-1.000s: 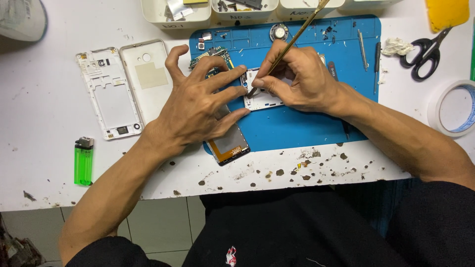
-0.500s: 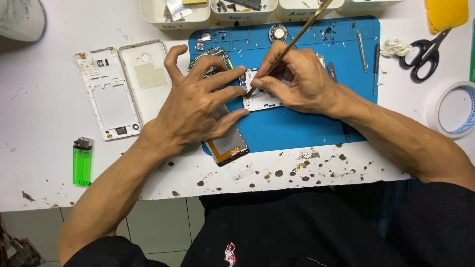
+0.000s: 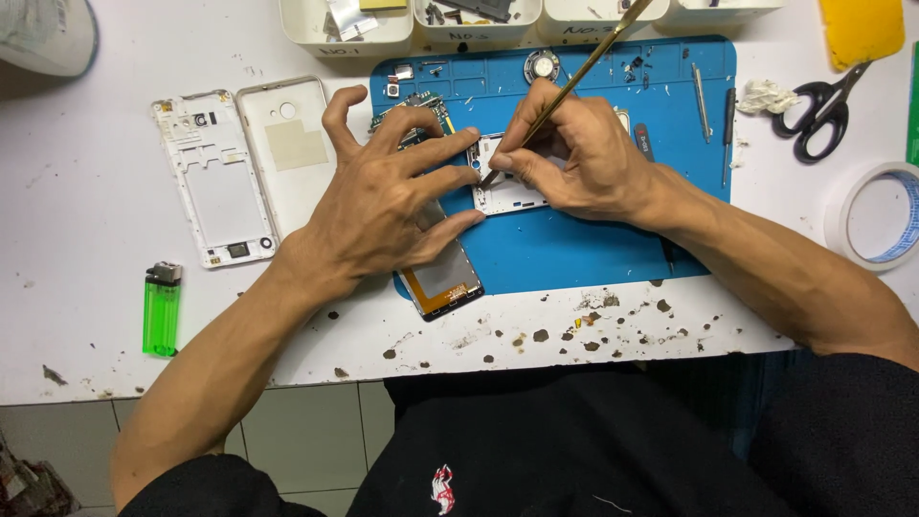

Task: Repairing a mobile phone by manipulating internal components with tweezers and hands

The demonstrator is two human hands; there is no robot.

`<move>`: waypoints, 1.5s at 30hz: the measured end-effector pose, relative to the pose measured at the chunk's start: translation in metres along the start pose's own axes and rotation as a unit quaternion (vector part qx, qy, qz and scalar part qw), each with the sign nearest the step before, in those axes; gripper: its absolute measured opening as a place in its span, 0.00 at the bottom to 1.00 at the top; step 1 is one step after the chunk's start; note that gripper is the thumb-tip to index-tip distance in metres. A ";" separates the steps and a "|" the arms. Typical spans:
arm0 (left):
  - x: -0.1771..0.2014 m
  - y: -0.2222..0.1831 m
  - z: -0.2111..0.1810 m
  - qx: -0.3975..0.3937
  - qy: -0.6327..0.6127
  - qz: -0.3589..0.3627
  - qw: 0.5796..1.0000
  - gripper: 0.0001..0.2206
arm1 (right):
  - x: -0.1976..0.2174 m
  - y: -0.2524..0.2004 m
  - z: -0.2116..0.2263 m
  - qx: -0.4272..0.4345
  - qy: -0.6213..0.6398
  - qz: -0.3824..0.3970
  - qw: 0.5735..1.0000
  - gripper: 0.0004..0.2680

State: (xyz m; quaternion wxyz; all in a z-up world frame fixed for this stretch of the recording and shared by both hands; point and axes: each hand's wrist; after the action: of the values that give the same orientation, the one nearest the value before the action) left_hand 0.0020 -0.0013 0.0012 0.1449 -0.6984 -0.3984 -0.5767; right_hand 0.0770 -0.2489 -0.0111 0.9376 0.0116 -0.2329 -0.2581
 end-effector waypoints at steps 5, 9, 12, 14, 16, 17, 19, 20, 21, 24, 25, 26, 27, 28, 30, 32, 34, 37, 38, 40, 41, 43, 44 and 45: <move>-0.001 0.000 0.000 0.000 0.002 -0.001 1.000 0.16 | 0.001 0.001 -0.002 -0.013 0.059 0.000 0.998 0.06; -0.003 0.001 -0.001 0.015 0.005 0.005 1.000 0.15 | 0.016 0.001 -0.018 -0.010 0.296 -0.016 0.955 0.05; -0.003 0.000 -0.003 0.019 0.010 0.007 1.000 0.15 | 0.029 0.000 -0.020 -0.029 0.459 -0.030 0.887 0.04; -0.002 0.001 -0.004 0.021 0.017 0.008 1.000 0.15 | 0.041 -0.004 -0.029 -0.001 0.522 -0.030 0.852 0.03; -0.001 0.001 -0.005 0.023 0.023 0.009 0.999 0.15 | 0.051 -0.006 -0.028 0.025 0.582 -0.030 0.812 0.03; -0.002 0.001 -0.005 0.024 0.022 0.011 0.999 0.15 | 0.055 -0.008 -0.024 0.023 0.539 -0.046 0.841 0.02; -0.002 0.001 -0.005 0.021 0.024 0.011 0.999 0.15 | 0.064 -0.011 -0.014 0.023 0.492 -0.064 0.868 0.02; -0.002 0.001 -0.005 0.029 0.021 0.015 0.999 0.17 | 0.068 -0.012 -0.009 0.031 0.443 -0.055 0.894 0.02; -0.003 0.001 -0.005 0.036 0.017 0.020 0.999 0.19 | 0.071 -0.015 -0.004 0.037 0.394 -0.046 0.917 0.03; -0.004 -0.001 -0.005 0.036 0.016 0.008 0.999 0.24 | 0.087 -0.026 0.021 0.040 0.242 0.007 0.969 0.04; -0.003 -0.002 -0.004 0.036 0.017 0.007 0.999 0.24 | 0.089 -0.032 0.029 0.040 0.241 0.007 0.970 0.04; -0.003 -0.003 -0.003 0.038 0.008 0.014 0.999 0.26 | 0.092 -0.038 0.037 0.036 0.163 0.011 0.986 0.03; -0.003 -0.003 -0.004 0.040 -0.001 0.020 0.999 0.28 | 0.095 -0.045 0.044 0.031 0.085 0.016 0.996 0.04; -0.001 -0.004 -0.004 0.040 -0.001 0.018 0.999 0.28 | 0.095 -0.055 0.049 0.031 0.083 0.016 0.996 0.04; 0.002 -0.003 -0.003 0.035 -0.017 0.023 0.999 0.30 | 0.098 -0.076 0.060 -0.073 0.014 0.015 0.997 0.08; 0.002 -0.003 0.000 0.034 -0.005 0.007 0.999 0.28 | 0.094 -0.088 0.068 -0.136 -0.021 0.003 0.990 0.10; 0.001 -0.001 0.003 0.033 0.008 -0.007 0.999 0.25 | 0.089 -0.100 0.067 -0.198 -0.054 -0.010 0.979 0.12; 0.001 -0.002 0.007 0.007 0.037 -0.074 0.997 0.05 | 0.083 -0.110 0.056 -0.184 -0.176 -0.017 0.967 0.14; 0.001 -0.002 0.007 0.008 0.039 -0.083 0.996 0.05 | 0.082 -0.110 0.056 -0.215 -0.216 -0.005 0.952 0.16; 0.002 -0.001 0.007 0.005 0.043 -0.092 0.995 0.05 | 0.081 -0.111 0.056 -0.244 -0.258 0.002 0.935 0.18; 0.003 -0.001 0.006 0.007 0.050 -0.100 0.994 0.06 | 0.079 -0.111 0.057 -0.300 -0.258 0.032 0.918 0.19; 0.002 -0.001 0.006 0.008 0.059 -0.110 0.992 0.08 | 0.076 -0.109 0.061 -0.354 -0.258 0.060 0.897 0.20; 0.000 -0.002 0.008 0.012 0.064 -0.105 0.992 0.10 | 0.075 -0.108 0.064 -0.381 -0.256 0.074 0.886 0.21; -0.003 -0.004 0.009 0.018 0.067 -0.099 0.993 0.12 | 0.072 -0.107 0.065 -0.409 -0.251 0.091 0.873 0.22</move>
State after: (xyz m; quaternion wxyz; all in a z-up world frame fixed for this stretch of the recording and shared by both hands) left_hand 0.0054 0.0062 -0.0048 0.1262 -0.6130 -0.4652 -0.6261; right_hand 0.0514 -0.3703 0.0631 0.7882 -0.4589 -0.3338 -0.2382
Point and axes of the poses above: each hand's wrist, its own y-axis towards the middle knuckle, its own x-axis out of the back of the hand, z = x × y, and after that the axes turned 10 degrees about z, right-handed
